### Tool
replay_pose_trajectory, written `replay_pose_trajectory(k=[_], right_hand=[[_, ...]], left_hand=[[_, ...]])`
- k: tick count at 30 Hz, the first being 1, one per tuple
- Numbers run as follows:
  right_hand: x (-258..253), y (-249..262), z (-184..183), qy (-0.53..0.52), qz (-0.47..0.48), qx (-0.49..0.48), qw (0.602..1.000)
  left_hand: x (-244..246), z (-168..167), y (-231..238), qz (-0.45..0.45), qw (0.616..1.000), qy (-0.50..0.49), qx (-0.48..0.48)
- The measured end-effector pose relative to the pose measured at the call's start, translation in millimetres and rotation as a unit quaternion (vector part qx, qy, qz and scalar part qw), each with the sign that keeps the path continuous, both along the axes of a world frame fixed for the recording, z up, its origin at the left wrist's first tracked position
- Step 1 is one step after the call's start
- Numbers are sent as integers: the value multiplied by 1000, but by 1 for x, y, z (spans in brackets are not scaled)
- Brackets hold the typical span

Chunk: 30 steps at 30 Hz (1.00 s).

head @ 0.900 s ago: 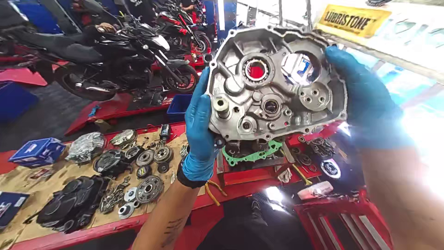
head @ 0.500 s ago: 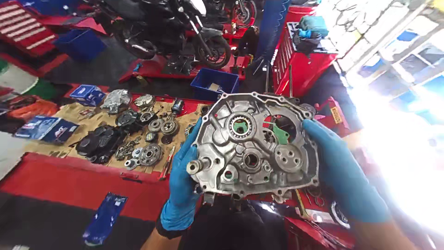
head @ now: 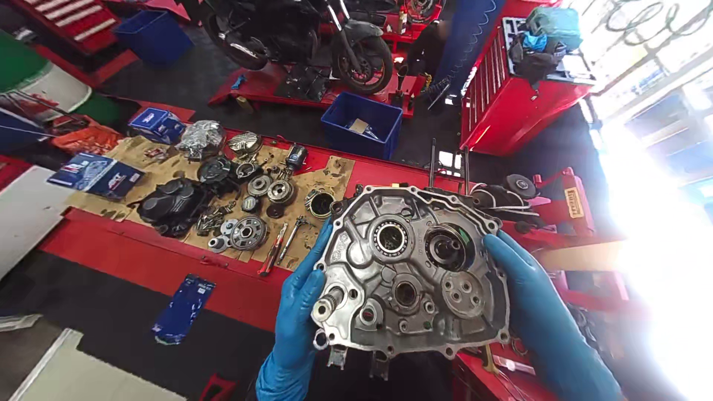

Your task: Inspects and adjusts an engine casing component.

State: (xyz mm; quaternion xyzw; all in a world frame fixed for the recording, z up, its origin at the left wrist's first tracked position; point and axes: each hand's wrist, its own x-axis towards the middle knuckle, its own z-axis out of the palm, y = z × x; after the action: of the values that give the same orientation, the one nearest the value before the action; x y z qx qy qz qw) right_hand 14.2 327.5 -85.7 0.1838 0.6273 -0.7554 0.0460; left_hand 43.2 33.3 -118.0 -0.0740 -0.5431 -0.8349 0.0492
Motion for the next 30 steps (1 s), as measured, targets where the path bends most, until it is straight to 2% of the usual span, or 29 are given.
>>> replay_pose_trajectory(k=[7,12,22,30], right_hand=[[4,-4,-2,-3,-20,19,1000],[0,-2,-2,5,-46,16,999],[-1,3,-18,-22,-48,-8,999],[-2,10,-20,-55,-39,15,998]], left_hand=[[-3,-6,-4,2,1000,-5,-13],[-18,-6,0,-28,1000,-1,-2],[-27,-19,4,-42,999,-27,-9],[-25,-21,6,-40,998,-53,-20]])
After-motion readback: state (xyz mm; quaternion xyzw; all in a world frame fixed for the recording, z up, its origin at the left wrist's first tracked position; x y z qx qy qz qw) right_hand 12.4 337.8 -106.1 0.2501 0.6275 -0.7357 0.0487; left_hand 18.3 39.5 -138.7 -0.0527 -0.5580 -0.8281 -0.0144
